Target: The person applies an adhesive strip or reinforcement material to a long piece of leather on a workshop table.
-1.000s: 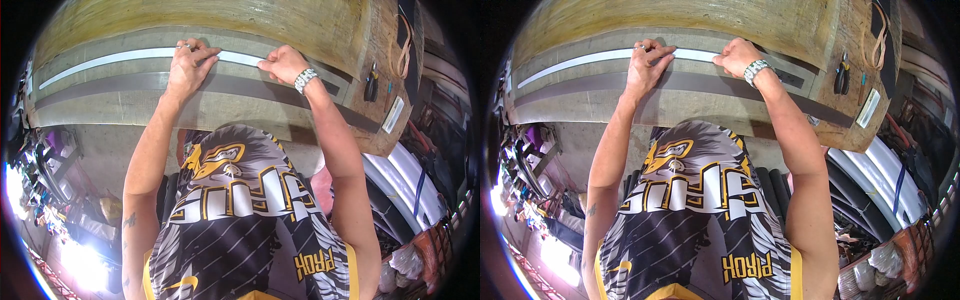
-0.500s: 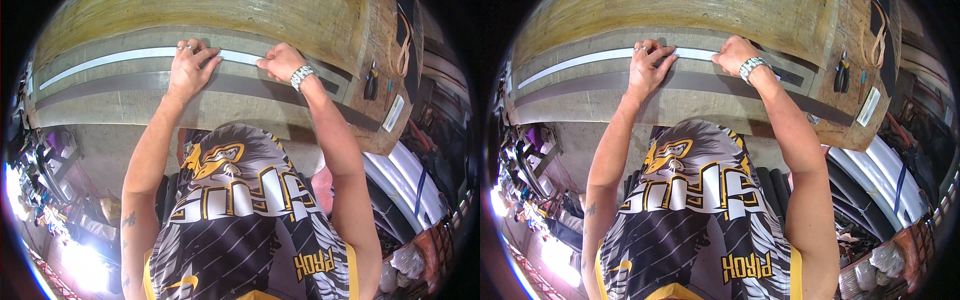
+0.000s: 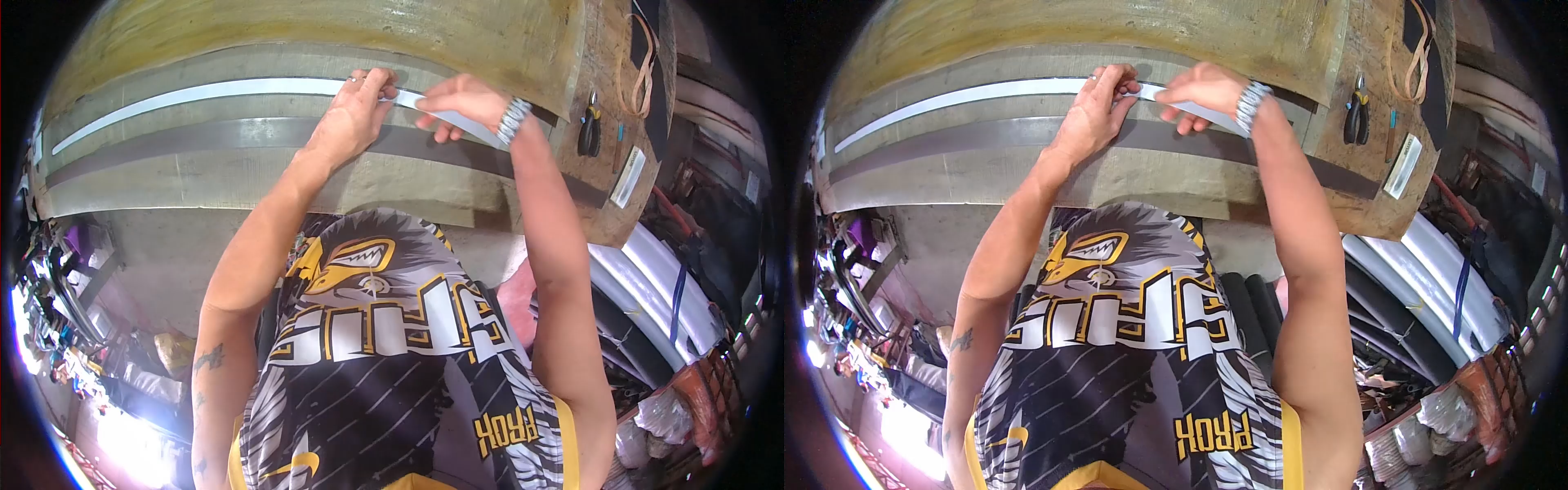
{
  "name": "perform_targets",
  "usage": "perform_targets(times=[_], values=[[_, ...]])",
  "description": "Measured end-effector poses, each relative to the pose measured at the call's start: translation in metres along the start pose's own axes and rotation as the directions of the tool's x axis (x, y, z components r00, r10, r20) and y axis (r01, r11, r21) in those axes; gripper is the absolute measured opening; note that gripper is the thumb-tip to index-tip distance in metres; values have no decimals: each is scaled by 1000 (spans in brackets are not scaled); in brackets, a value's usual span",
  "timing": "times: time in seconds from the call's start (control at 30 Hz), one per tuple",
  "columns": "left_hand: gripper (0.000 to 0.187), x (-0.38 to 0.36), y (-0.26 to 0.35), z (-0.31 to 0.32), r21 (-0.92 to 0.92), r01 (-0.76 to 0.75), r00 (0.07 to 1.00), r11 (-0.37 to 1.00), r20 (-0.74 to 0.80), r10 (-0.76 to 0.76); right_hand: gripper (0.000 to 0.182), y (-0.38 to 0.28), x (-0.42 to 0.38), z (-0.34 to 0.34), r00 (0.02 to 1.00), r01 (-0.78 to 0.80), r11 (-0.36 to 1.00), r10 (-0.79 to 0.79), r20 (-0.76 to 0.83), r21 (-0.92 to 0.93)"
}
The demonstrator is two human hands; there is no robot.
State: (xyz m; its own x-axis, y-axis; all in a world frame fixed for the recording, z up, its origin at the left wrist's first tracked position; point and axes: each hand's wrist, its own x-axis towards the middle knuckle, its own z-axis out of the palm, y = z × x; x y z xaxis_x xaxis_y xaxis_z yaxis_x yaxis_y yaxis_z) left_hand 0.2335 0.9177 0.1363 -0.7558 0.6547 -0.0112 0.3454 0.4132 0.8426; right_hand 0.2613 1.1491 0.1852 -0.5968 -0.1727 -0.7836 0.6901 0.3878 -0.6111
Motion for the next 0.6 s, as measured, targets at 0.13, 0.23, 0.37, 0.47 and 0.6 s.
perform_targets(times=[0.13, 0.23, 0.37, 0.47, 0.6], values=[[30, 1, 1, 2, 28, 20, 1000, 999, -4, -20, 34, 47, -19, -25, 998, 44, 998, -42, -45, 35], [29, 1, 3, 3, 89, 8, 1000, 996, -1, -8, 33, 65, -29, -32, 993, 32, 999, -35, -114, -27], [29, 6, 10, 4, 168, -50, 999, 985, 17, 48, 35, 73, -26, -28, 979, 4, 994, -27, -202, -112], [28, 6, 17, 9, 237, -80, 994, 968, -49, 94, 36, 73, -26, -27, 975, -14, 988, -20, -223, -152], [25, 7, 14, 11, 249, -45, 998, 967, -35, 55, 36, 67, -28, -24, 969, -22, 990, -13, -246, -141]])
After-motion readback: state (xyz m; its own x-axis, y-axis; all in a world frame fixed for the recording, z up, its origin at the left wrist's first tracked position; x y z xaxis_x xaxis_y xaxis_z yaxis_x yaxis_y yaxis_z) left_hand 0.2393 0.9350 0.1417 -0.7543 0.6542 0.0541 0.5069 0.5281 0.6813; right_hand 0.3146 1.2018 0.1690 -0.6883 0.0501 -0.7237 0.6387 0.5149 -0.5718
